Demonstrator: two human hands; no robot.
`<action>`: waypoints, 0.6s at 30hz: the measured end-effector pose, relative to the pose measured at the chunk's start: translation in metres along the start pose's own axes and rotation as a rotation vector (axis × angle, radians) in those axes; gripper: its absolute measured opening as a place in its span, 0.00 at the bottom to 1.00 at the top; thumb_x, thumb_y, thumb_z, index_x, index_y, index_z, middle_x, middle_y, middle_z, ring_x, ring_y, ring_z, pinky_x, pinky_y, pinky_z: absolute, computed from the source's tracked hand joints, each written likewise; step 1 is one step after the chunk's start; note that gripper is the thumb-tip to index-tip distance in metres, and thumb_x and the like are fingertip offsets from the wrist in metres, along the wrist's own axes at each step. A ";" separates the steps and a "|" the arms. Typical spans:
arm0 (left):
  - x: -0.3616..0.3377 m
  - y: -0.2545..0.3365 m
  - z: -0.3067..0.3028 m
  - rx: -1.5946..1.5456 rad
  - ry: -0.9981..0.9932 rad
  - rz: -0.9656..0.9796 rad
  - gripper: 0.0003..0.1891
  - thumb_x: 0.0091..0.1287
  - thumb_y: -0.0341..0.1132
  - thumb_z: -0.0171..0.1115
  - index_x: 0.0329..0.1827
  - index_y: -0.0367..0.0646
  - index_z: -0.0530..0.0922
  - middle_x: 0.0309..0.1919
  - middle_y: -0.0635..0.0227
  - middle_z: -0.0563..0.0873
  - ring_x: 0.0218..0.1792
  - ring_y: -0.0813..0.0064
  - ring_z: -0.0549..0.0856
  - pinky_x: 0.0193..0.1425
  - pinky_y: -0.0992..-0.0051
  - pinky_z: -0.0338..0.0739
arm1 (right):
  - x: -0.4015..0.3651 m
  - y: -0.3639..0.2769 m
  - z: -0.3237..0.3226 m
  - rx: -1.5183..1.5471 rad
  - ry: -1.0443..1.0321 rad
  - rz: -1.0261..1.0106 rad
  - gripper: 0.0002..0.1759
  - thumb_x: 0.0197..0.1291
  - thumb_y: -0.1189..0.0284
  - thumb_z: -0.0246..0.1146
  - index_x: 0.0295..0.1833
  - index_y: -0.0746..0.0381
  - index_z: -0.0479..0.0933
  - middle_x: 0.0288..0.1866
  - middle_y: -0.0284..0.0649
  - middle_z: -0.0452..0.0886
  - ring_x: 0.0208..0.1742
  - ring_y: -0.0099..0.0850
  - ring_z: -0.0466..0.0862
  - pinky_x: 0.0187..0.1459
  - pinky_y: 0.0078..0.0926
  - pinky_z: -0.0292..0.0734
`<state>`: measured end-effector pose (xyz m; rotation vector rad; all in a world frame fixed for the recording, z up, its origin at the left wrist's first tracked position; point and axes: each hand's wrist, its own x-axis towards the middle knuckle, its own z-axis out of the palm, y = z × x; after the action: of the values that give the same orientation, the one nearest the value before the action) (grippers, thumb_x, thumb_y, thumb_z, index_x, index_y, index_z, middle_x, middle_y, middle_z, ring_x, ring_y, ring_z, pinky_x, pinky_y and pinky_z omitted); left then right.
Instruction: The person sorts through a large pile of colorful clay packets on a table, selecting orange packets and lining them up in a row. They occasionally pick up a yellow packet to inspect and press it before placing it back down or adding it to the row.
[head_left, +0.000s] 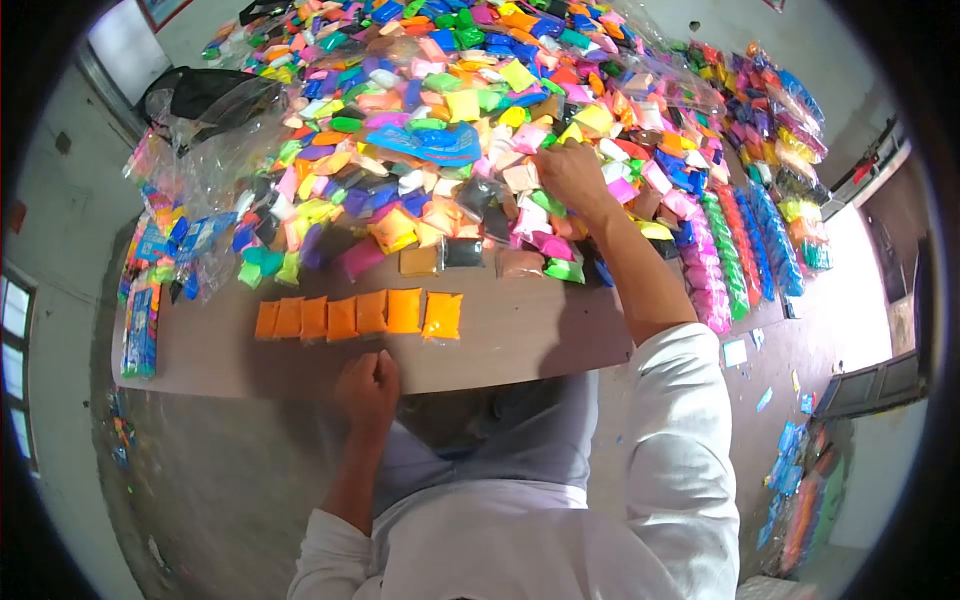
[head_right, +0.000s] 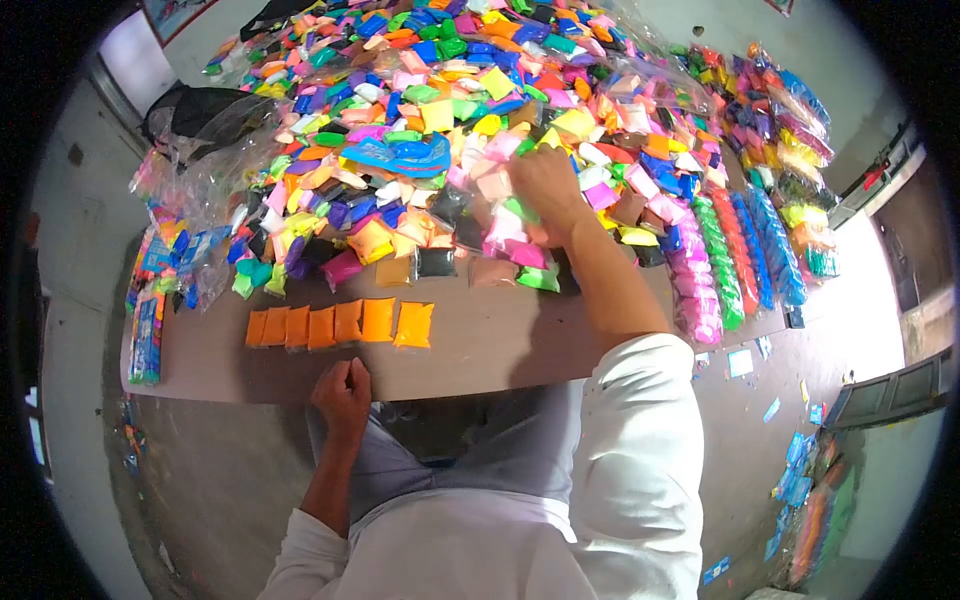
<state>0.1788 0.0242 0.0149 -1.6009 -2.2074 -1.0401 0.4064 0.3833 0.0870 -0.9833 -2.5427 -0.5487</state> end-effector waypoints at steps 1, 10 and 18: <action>0.000 -0.001 0.000 0.000 0.009 -0.009 0.13 0.62 0.34 0.60 0.20 0.44 0.71 0.17 0.62 0.76 0.21 0.61 0.78 0.25 0.63 0.73 | -0.002 -0.002 -0.006 -0.002 0.004 -0.012 0.07 0.50 0.70 0.63 0.36 0.57 0.81 0.33 0.41 0.84 0.36 0.41 0.82 0.36 0.38 0.75; 0.004 0.006 -0.013 -0.369 -0.128 -0.262 0.13 0.67 0.37 0.57 0.25 0.39 0.74 0.18 0.62 0.74 0.22 0.69 0.77 0.28 0.70 0.71 | -0.068 -0.046 -0.077 1.631 0.049 0.605 0.16 0.64 0.67 0.62 0.54 0.65 0.77 0.37 0.30 0.80 0.33 0.17 0.76 0.35 0.17 0.70; 0.012 0.077 -0.026 -0.971 -0.783 -0.403 0.19 0.73 0.47 0.50 0.39 0.37 0.74 0.25 0.72 0.74 0.25 0.82 0.73 0.30 0.77 0.69 | -0.162 -0.182 -0.112 1.940 -0.163 0.704 0.19 0.63 0.69 0.63 0.57 0.65 0.75 0.32 0.31 0.79 0.28 0.17 0.73 0.32 0.15 0.69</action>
<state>0.2379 0.0284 0.0723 -2.2694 -2.7925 -2.1347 0.4135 0.1161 0.0686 -0.7938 -1.3514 1.8024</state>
